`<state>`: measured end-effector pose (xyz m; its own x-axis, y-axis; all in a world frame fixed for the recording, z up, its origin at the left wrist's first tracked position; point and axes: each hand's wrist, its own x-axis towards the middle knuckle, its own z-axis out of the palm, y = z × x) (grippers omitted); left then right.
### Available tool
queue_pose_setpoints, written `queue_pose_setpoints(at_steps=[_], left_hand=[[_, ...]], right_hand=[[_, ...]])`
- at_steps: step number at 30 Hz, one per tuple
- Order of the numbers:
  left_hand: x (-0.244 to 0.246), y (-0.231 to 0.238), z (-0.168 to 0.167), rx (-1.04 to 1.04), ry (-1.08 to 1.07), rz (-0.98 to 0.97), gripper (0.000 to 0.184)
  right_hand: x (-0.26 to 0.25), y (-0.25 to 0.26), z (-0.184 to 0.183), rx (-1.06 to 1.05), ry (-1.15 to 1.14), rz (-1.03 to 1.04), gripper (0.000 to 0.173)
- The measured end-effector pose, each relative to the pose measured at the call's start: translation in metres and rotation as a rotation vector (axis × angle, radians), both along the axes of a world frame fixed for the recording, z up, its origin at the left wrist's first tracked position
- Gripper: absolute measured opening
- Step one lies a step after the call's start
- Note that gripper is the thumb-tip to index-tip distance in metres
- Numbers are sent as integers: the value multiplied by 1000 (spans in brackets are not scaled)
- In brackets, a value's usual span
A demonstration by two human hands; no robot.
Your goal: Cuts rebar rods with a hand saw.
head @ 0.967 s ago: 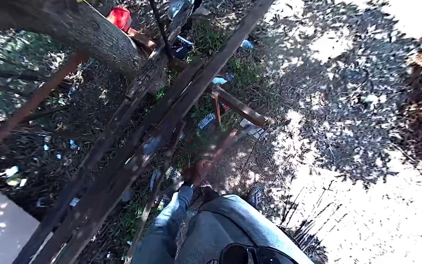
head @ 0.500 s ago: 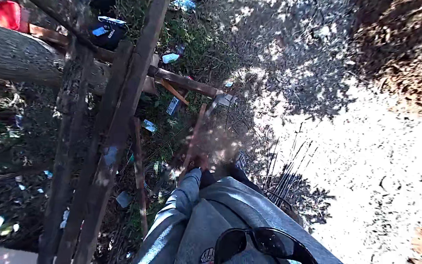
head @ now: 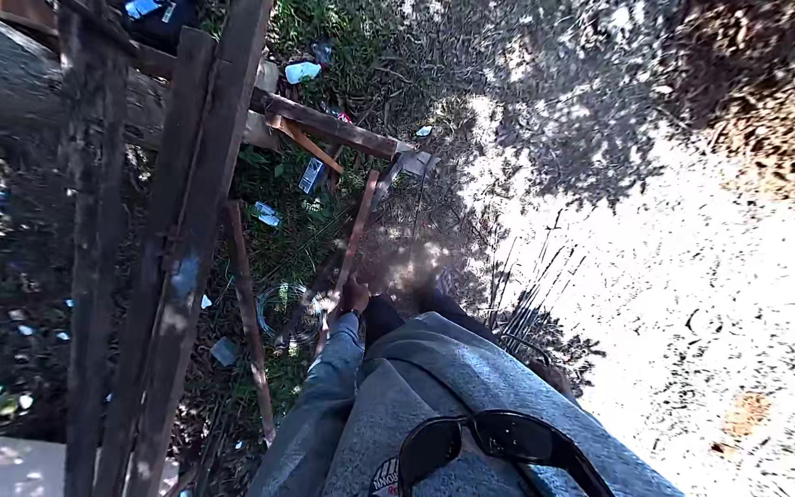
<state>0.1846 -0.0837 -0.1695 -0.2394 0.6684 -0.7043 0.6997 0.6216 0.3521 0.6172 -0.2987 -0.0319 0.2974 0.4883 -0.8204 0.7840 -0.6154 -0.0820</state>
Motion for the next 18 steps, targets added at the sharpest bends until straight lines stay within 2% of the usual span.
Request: queue_pose_setpoints(at_steps=[1,2,3,4,6,10,13,15,18], left_hand=[[-14,-16,4,-25,-4,35,57],[-27,-32,8,-42,-1,74,55],[-41,-49,13,-62,6,113,54],[-54,-66,19,-56,9,158,52],[-80,-98,25,4,-5,229,48],[-112,-136,36,196,-146,450,37],[-137,-137,46,156,-85,376,39],[-150,-126,63,146,-75,378,39],[-176,-107,100,274,-128,413,37]], right_hand=[[8,0,-25,-56,80,-226,47],[12,-16,-66,48,10,-362,42],[20,-20,-93,24,8,-405,42],[26,-13,-104,-40,31,-397,44],[26,13,-104,-81,81,-439,46],[8,49,-95,46,121,-610,44],[-14,65,-90,148,107,-672,41],[-32,75,-80,143,51,-623,45],[-64,84,-64,112,-36,-439,49]])
